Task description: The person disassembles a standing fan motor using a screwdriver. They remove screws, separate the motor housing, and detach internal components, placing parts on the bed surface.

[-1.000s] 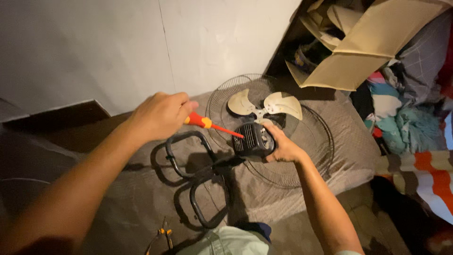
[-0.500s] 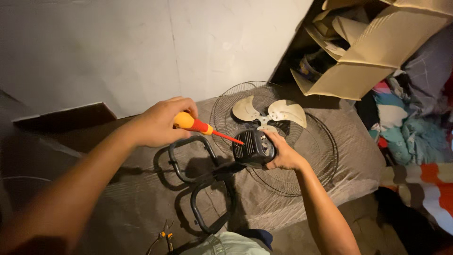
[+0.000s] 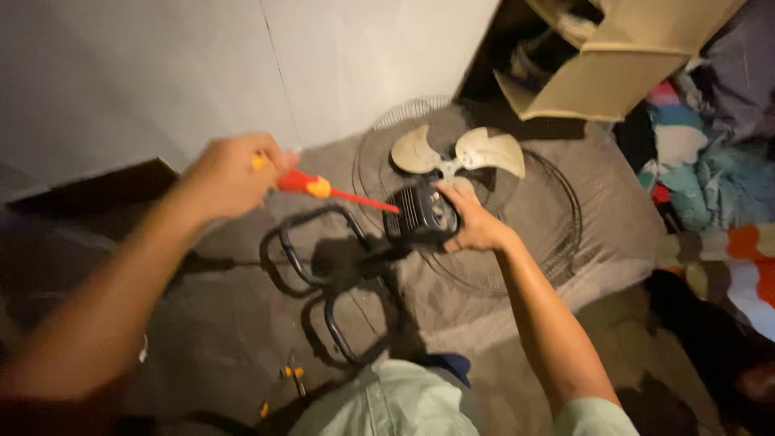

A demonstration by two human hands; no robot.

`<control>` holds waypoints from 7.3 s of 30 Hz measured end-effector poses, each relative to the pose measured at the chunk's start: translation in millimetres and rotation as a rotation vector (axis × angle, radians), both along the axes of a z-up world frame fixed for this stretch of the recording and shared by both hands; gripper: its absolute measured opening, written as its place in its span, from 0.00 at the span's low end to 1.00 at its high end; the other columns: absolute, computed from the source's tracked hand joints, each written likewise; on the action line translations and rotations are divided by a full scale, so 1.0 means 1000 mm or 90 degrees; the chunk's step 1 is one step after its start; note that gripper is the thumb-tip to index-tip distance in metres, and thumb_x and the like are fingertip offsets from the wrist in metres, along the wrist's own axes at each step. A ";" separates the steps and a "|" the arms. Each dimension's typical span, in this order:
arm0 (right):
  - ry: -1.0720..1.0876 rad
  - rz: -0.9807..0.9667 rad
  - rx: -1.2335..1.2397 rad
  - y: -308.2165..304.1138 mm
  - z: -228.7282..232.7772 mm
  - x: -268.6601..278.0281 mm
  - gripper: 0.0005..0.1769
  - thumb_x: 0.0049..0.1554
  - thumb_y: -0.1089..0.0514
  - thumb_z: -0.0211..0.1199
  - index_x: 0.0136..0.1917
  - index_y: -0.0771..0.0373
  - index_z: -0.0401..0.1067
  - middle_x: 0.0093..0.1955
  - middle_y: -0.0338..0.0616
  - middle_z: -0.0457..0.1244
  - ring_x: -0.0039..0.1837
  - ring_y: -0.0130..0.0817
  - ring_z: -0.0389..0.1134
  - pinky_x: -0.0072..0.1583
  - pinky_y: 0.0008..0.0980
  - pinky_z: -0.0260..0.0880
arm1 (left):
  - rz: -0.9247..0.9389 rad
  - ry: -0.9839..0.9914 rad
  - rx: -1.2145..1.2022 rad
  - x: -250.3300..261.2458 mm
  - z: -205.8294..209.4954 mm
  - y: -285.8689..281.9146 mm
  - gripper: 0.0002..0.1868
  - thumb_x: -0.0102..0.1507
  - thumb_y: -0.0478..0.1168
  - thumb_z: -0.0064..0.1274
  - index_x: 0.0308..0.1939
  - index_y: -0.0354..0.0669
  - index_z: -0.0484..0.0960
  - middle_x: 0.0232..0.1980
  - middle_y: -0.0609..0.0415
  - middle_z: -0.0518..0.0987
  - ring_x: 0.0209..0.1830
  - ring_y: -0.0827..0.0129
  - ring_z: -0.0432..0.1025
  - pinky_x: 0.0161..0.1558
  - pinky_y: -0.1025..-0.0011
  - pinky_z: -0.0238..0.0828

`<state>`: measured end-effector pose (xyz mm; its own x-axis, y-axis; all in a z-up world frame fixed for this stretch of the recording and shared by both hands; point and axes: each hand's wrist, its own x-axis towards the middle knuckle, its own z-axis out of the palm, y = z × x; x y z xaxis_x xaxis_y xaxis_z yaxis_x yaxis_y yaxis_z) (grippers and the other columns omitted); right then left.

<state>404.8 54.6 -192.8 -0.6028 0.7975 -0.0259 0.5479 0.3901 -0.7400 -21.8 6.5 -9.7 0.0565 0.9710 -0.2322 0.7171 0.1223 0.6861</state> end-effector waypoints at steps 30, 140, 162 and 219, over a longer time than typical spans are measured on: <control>-0.066 0.007 0.063 0.010 -0.003 -0.026 0.74 0.26 0.55 0.84 0.80 0.55 0.48 0.72 0.60 0.54 0.75 0.58 0.53 0.74 0.46 0.52 | -0.072 -0.091 0.147 -0.024 -0.020 0.013 0.24 0.56 0.43 0.67 0.50 0.37 0.75 0.40 0.52 0.76 0.35 0.70 0.72 0.38 0.70 0.72; -0.599 0.381 0.296 -0.109 0.024 -0.368 0.48 0.35 0.37 0.79 0.68 0.45 0.69 0.74 0.59 0.51 0.71 0.61 0.54 0.62 0.65 0.60 | 1.136 -0.767 0.280 -0.169 -0.395 -0.242 0.37 0.66 0.48 0.60 0.71 0.46 0.55 0.52 0.50 0.75 0.44 0.66 0.74 0.43 0.69 0.77; 0.139 0.260 0.116 -0.055 0.019 -0.264 0.36 0.52 0.50 0.74 0.68 0.64 0.66 0.65 0.58 0.63 0.67 0.51 0.64 0.67 0.45 0.64 | 0.482 -0.827 0.190 -0.007 -0.329 -0.135 0.25 0.63 0.43 0.60 0.61 0.31 0.80 0.55 0.51 0.81 0.55 0.66 0.73 0.59 0.66 0.68; 0.379 0.132 0.121 -0.114 0.108 -0.177 0.08 0.58 0.68 0.64 0.53 0.68 0.75 0.53 0.46 0.69 0.55 0.38 0.71 0.60 0.34 0.71 | 0.430 -1.280 0.298 -0.021 -0.214 -0.126 0.20 0.67 0.53 0.45 0.58 0.48 0.77 0.54 0.53 0.79 0.54 0.60 0.74 0.56 0.57 0.72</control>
